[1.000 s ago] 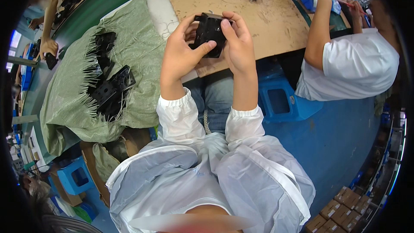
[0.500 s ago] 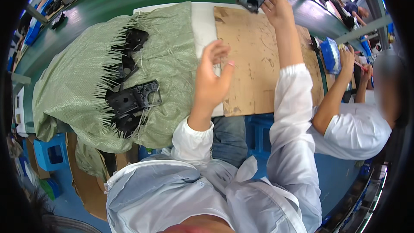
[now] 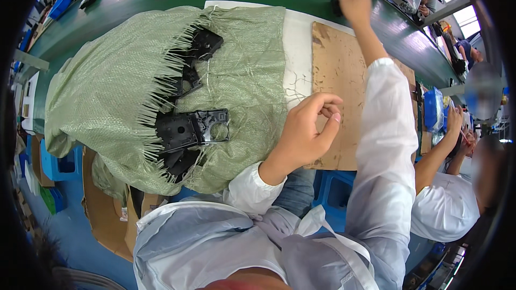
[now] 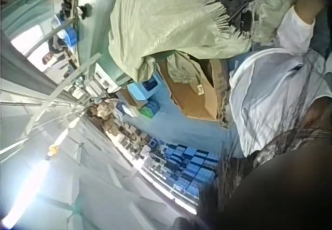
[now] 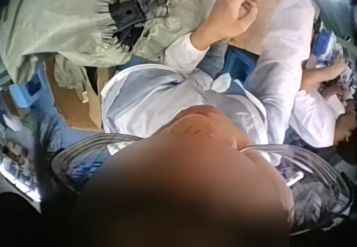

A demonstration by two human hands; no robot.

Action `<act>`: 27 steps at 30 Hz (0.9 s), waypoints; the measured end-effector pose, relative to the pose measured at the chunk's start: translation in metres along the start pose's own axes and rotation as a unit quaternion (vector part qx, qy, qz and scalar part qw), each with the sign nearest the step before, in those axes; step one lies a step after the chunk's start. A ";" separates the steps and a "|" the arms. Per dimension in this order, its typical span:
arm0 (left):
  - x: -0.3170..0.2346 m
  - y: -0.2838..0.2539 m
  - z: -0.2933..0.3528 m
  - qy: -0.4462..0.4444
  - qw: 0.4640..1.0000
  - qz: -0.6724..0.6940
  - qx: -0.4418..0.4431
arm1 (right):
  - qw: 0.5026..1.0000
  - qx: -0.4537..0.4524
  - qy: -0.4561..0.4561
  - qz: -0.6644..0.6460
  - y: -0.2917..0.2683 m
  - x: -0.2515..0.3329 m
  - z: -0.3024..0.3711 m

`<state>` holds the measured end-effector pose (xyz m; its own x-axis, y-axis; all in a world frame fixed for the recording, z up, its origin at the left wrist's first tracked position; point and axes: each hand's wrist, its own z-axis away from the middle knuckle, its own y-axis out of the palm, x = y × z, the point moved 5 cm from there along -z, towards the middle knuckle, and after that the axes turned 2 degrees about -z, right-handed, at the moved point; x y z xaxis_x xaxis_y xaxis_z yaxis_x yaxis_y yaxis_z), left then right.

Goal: Assembling and inspecting black electronic components at a workstation.

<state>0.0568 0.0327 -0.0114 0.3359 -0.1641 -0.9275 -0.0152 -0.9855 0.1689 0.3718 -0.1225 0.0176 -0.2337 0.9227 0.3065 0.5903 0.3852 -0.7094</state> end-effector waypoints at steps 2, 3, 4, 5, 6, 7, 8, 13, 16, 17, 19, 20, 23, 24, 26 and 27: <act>-0.002 -0.001 0.002 0.004 1.000 0.001 0.005 | 0.960 0.133 -0.049 -0.240 0.009 0.071 0.027; -0.005 -0.003 0.003 0.030 0.999 0.009 0.016 | 0.912 0.231 -0.034 -0.338 0.008 0.118 0.054; -0.009 -0.002 0.004 0.058 0.998 0.020 0.034 | 0.898 0.263 -0.144 -0.322 0.001 0.157 0.078; -0.009 0.000 0.005 0.060 0.997 0.022 0.045 | 0.897 0.331 -0.126 -0.265 -0.005 0.191 0.101; -0.010 -0.007 0.008 0.099 0.993 0.056 -0.026 | 0.881 0.374 -0.155 -0.245 0.007 0.217 0.117; -0.009 -0.015 0.012 0.137 0.982 0.094 -0.094 | 0.863 0.417 -0.182 -0.220 0.018 0.236 0.133; -0.005 -0.015 0.013 0.190 0.972 0.084 -0.110 | 0.870 0.433 -0.170 -0.164 0.021 0.247 0.139; -0.002 -0.025 0.014 0.232 0.946 0.117 -0.193 | 0.893 0.396 -0.183 -0.109 0.033 0.246 0.136; 0.004 -0.024 0.013 0.218 0.949 0.121 -0.192 | 0.865 0.482 -0.022 -0.137 0.007 0.210 0.121; 0.005 -0.022 0.014 0.209 0.954 0.118 -0.182 | 0.879 0.450 0.025 -0.156 -0.007 0.195 0.117; 0.003 -0.022 0.014 0.185 0.960 0.126 -0.167 | 0.899 0.394 0.090 -0.170 -0.039 0.161 0.113; 0.003 -0.025 0.015 0.185 0.962 0.086 -0.181 | 0.903 0.381 0.112 -0.167 -0.053 0.146 0.114; -0.002 -0.018 0.003 0.132 0.979 0.036 -0.150 | 0.918 0.330 0.139 -0.170 -0.099 0.102 0.128; -0.001 -0.009 -0.003 0.077 0.988 0.018 -0.129 | 0.915 0.313 0.156 -0.200 -0.110 0.085 0.139; -0.020 0.002 -0.004 0.059 0.994 -0.022 -0.087 | 0.909 0.290 0.148 -0.259 -0.137 0.074 0.157; -0.027 0.017 -0.005 0.029 0.997 -0.060 -0.050 | 0.910 0.282 0.156 -0.260 -0.152 0.059 0.168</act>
<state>0.0520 0.0208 0.0178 0.3832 -0.0404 -0.9228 0.1208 -0.9883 0.0934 0.1388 -0.1238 0.0369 -0.0852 0.5977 0.7972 -0.0497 0.7965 -0.6026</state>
